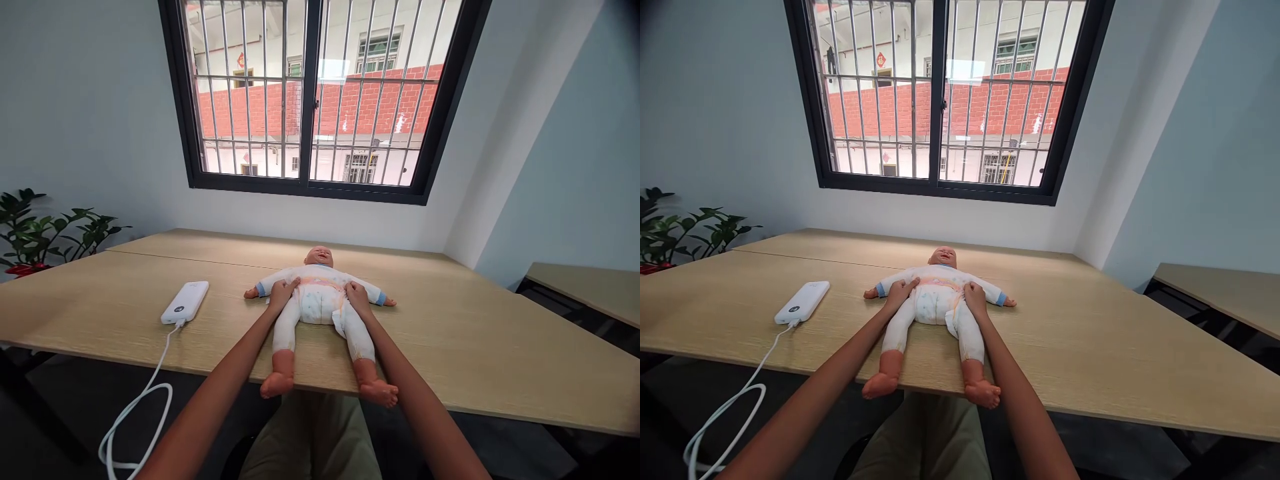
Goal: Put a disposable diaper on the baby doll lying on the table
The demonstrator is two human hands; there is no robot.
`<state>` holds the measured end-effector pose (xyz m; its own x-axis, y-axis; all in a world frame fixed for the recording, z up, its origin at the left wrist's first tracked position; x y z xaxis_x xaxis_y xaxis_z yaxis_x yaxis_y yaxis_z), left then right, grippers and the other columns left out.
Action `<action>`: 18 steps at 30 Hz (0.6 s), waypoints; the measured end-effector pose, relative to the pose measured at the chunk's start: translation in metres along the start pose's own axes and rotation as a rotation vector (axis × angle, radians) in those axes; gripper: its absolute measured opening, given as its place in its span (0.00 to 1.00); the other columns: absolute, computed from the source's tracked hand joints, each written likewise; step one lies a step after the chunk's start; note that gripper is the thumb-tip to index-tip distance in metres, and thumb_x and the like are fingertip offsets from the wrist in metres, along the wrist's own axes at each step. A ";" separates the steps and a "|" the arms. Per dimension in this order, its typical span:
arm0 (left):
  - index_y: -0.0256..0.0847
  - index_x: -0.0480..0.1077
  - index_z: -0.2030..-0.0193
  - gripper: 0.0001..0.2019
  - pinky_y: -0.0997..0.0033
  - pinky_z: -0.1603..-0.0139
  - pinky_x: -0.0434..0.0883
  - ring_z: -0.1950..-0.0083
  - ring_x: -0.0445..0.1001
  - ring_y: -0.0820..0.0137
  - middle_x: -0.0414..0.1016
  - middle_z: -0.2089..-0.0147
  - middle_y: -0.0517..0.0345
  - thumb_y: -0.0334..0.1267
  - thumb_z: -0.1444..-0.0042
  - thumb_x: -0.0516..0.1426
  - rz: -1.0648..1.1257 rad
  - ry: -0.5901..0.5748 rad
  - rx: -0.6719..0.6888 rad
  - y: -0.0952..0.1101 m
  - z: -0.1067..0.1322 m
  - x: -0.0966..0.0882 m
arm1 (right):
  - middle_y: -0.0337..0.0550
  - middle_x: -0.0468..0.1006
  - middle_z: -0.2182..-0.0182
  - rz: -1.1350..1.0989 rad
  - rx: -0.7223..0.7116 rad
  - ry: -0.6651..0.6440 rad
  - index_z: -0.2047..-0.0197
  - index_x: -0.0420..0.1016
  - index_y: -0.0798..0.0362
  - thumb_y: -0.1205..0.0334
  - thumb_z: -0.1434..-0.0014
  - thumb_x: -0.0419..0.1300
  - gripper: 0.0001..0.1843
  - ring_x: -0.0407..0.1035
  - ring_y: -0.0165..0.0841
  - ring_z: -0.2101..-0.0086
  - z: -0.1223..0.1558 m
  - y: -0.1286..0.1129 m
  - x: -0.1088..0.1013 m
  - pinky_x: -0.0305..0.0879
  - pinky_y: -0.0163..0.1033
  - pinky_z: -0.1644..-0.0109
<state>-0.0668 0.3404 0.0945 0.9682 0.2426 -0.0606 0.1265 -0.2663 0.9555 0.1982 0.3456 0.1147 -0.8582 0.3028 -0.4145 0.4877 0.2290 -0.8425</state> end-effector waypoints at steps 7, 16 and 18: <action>0.45 0.52 0.84 0.27 0.70 0.73 0.49 0.76 0.50 0.74 0.50 0.81 0.66 0.57 0.50 0.61 -0.136 -0.023 -0.014 -0.004 -0.004 0.001 | 0.35 0.64 0.82 -0.019 -0.007 0.000 0.80 0.60 0.49 0.60 0.49 0.48 0.10 0.59 0.34 0.75 0.001 0.000 0.001 0.51 0.38 0.68; 0.45 0.50 0.82 0.26 0.71 0.74 0.51 0.77 0.51 0.75 0.49 0.80 0.67 0.57 0.48 0.58 -0.199 -0.060 -0.040 -0.006 -0.004 0.003 | 0.37 0.66 0.81 -0.027 -0.002 -0.006 0.79 0.62 0.49 0.60 0.50 0.48 0.10 0.61 0.35 0.73 0.000 0.002 0.001 0.52 0.37 0.67; 0.45 0.50 0.82 0.26 0.71 0.74 0.51 0.77 0.51 0.75 0.49 0.81 0.67 0.56 0.47 0.58 -0.215 -0.059 -0.042 -0.006 -0.003 0.003 | 0.37 0.66 0.81 -0.026 -0.001 -0.004 0.80 0.62 0.49 0.60 0.50 0.48 0.09 0.61 0.35 0.73 0.000 0.001 0.001 0.52 0.37 0.67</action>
<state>-0.0649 0.3458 0.0896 0.9311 0.2341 -0.2797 0.3233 -0.1749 0.9300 0.1982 0.3459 0.1130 -0.8711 0.2930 -0.3941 0.4656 0.2377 -0.8525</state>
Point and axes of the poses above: each hand's wrist, its own z-axis away from the middle knuckle, its own x-axis out of the palm, y = z × x, the point moved 7 cm from there along -z, towards the middle knuckle
